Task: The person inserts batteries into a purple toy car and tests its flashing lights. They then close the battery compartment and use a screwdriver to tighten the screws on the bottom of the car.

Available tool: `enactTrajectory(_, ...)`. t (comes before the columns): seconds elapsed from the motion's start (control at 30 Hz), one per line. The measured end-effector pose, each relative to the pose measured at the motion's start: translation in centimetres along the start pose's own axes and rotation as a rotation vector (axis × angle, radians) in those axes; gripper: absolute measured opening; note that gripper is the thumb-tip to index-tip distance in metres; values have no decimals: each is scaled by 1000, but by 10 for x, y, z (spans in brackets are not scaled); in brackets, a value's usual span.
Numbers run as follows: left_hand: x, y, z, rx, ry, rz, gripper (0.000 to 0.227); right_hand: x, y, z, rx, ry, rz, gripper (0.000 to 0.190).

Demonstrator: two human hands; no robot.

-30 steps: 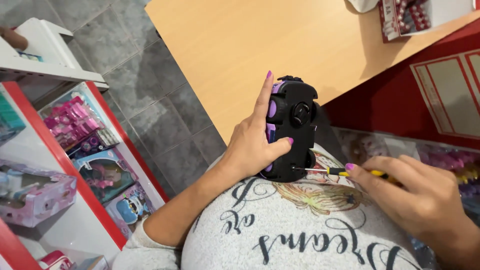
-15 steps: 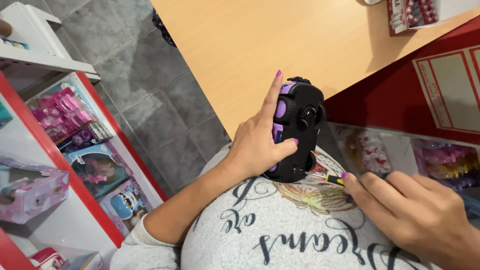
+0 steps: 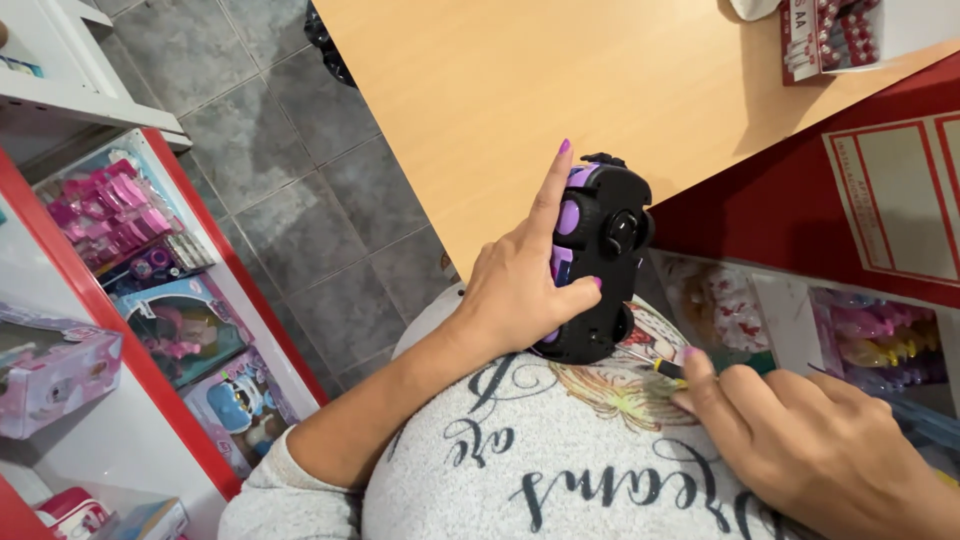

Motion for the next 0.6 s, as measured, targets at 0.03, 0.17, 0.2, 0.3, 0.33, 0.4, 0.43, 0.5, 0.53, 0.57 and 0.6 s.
enactTrajectory(0.03,1,-1,1,-2,0,0,113,1,-1,1,-1,2,0,34)
enactTrajectory(0.17,1,-5,3,9,0,-7,112,4,-6,6,45,-54,-22,13)
enactTrajectory(0.2,0,-6,2,-4,-5,-6,112,4,-7,7,61,-61,24,7)
enactTrajectory(0.3,2,-8,4,4,-19,-17,112,4,-13,20,87,-129,4,18)
enactTrajectory(0.33,3,-9,5,4,-20,-18,112,-2,-11,21,85,-129,3,18)
enactTrajectory(0.4,5,-9,5,15,-16,-18,112,-14,-7,22,68,-203,-124,25)
enactTrajectory(0.43,5,-10,5,15,-15,-15,112,-18,-8,22,70,-202,-123,25)
enactTrajectory(0.5,6,-9,5,-13,-12,-20,111,-27,-10,22,18,-353,-166,34)
enactTrajectory(0.53,6,-10,3,-10,-10,-22,111,-28,-13,22,19,-356,-168,34)
enactTrajectory(0.57,6,-11,2,-23,-11,-9,111,-28,-16,23,-23,-354,-159,32)
enactTrajectory(0.6,5,-12,1,-37,-12,4,111,-29,-19,25,-66,-352,-150,30)
Point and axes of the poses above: each hand's wrist, its own y-axis away from the middle knuckle, its own x-axis out of the back of the hand, z = x × y, the point moved 1 cm from there along -y, towards the middle knuckle, and after that the axes turned 9 degrees about y, right-handed, at the moved point
